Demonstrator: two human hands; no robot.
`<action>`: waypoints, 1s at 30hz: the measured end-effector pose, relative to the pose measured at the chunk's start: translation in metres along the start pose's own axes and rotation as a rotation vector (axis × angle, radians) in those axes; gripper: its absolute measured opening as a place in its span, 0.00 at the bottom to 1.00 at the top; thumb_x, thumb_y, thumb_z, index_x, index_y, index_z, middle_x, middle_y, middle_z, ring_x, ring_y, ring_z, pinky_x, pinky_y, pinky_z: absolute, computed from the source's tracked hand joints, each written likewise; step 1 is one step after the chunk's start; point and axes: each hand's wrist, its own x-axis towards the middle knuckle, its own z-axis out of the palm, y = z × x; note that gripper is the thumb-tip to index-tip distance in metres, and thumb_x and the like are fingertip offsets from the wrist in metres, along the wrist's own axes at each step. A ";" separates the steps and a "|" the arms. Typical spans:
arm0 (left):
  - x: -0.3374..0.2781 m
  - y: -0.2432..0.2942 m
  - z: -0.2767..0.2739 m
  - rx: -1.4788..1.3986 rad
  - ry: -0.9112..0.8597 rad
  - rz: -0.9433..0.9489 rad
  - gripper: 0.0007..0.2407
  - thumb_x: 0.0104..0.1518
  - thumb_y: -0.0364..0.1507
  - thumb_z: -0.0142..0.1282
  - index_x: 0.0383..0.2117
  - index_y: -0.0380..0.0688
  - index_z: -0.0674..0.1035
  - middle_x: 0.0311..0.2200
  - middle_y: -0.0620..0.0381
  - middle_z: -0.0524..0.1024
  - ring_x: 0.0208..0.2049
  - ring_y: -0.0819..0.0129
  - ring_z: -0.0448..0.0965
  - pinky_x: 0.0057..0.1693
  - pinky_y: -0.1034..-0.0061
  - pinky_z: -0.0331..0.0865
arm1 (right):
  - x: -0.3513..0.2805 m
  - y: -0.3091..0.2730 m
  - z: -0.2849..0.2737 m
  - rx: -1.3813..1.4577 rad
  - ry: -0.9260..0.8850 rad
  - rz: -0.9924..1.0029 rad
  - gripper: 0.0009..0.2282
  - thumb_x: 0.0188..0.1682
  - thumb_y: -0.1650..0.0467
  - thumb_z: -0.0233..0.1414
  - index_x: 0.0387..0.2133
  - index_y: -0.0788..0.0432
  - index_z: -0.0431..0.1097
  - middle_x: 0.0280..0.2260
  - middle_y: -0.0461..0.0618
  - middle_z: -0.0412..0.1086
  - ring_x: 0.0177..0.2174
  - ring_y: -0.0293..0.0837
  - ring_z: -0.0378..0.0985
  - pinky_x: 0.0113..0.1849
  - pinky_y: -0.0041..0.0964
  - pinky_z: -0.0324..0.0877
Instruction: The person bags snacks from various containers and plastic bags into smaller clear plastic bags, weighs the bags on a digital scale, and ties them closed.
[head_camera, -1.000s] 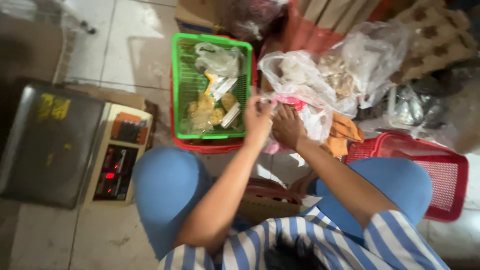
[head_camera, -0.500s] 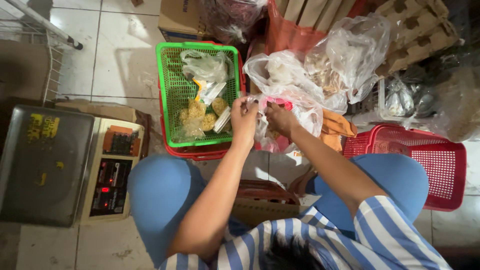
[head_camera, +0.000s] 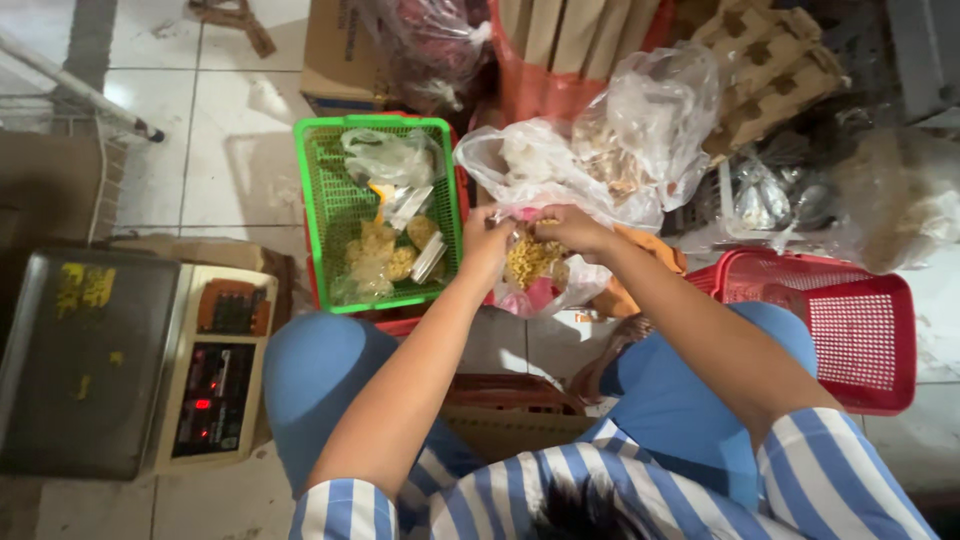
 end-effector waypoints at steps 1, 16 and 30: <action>-0.001 -0.002 -0.002 0.001 0.010 -0.008 0.12 0.52 0.21 0.58 0.44 0.38 0.75 0.34 0.53 0.76 0.28 0.70 0.77 0.34 0.75 0.71 | -0.011 -0.009 -0.003 0.050 -0.031 -0.030 0.08 0.48 0.72 0.58 0.40 0.55 0.75 0.33 0.41 0.75 0.31 0.34 0.76 0.29 0.33 0.71; -0.011 -0.039 0.019 0.300 -0.030 0.030 0.09 0.59 0.26 0.54 0.44 0.38 0.80 0.37 0.50 0.81 0.36 0.67 0.80 0.44 0.74 0.73 | 0.024 0.042 -0.010 0.575 -0.113 0.233 0.07 0.52 0.70 0.49 0.38 0.60 0.73 0.32 0.51 0.76 0.30 0.44 0.81 0.32 0.38 0.75; -0.011 -0.027 0.008 0.448 0.033 0.182 0.10 0.57 0.23 0.52 0.42 0.36 0.81 0.39 0.47 0.82 0.40 0.62 0.81 0.50 0.70 0.73 | 0.005 0.020 0.002 0.797 -0.260 0.124 0.07 0.52 0.76 0.48 0.41 0.65 0.70 0.38 0.54 0.75 0.39 0.47 0.80 0.47 0.47 0.74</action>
